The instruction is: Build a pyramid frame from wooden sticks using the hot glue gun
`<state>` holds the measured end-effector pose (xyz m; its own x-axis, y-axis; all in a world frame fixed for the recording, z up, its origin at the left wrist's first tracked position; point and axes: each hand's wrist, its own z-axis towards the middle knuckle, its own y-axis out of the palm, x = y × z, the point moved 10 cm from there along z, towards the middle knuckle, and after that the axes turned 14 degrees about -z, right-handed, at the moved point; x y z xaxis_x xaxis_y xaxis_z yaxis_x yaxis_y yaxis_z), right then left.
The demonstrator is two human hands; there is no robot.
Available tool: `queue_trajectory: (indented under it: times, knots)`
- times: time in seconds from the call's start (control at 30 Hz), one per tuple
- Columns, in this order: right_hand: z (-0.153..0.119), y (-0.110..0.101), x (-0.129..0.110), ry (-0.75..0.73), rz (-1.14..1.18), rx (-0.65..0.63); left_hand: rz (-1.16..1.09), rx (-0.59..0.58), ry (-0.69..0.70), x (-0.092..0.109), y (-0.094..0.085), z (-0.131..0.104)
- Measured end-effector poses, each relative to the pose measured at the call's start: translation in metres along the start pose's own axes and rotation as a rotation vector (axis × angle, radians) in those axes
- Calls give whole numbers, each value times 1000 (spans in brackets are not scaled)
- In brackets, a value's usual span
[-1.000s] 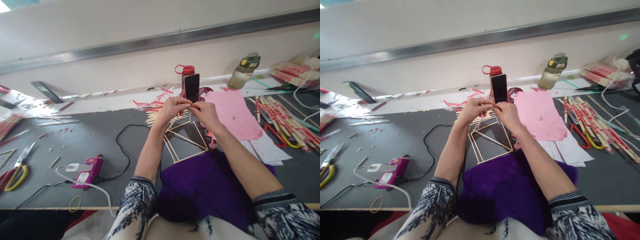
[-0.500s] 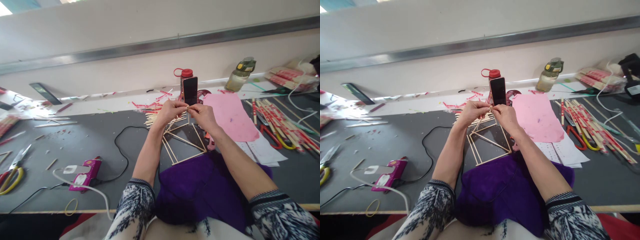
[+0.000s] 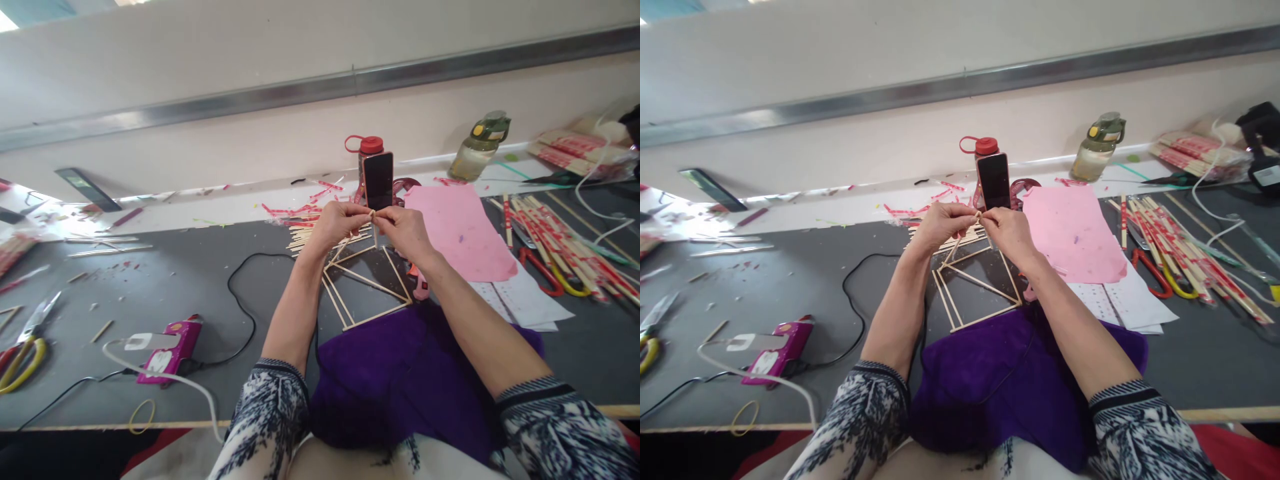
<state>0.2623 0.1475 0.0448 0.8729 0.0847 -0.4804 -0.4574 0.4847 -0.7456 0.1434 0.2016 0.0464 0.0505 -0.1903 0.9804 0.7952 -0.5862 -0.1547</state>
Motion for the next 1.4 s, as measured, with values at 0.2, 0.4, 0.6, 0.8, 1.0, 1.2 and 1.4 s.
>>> queue_trajectory:
  times: [0.2, 0.4, 0.6, 0.8, 1.0, 1.2, 1.4]
  knots:
    - [0, 0, 1, 2, 5, -1, -4, -2, 26, 0, 0, 0]
    - [0, 0, 0, 6, 13, -5, 5, 14, 16, -2, -2, 1]
    - [1, -1, -1, 6, -5, -12, -30, 9, 36, 0, 0, 1]
    - [1, -1, -3, 0, -24, -9, -63, -26, 51, 0, 3, 1]
    - [0, -1, -3, -8, -30, -11, -69, -29, 36, -2, 2, 1]
    - [0, 0, -2, 10, -11, -18, -80, -31, 43, -1, 3, 2]
    - [-1, 0, 0, 36, 30, -18, -114, -37, 34, -2, 4, 1]
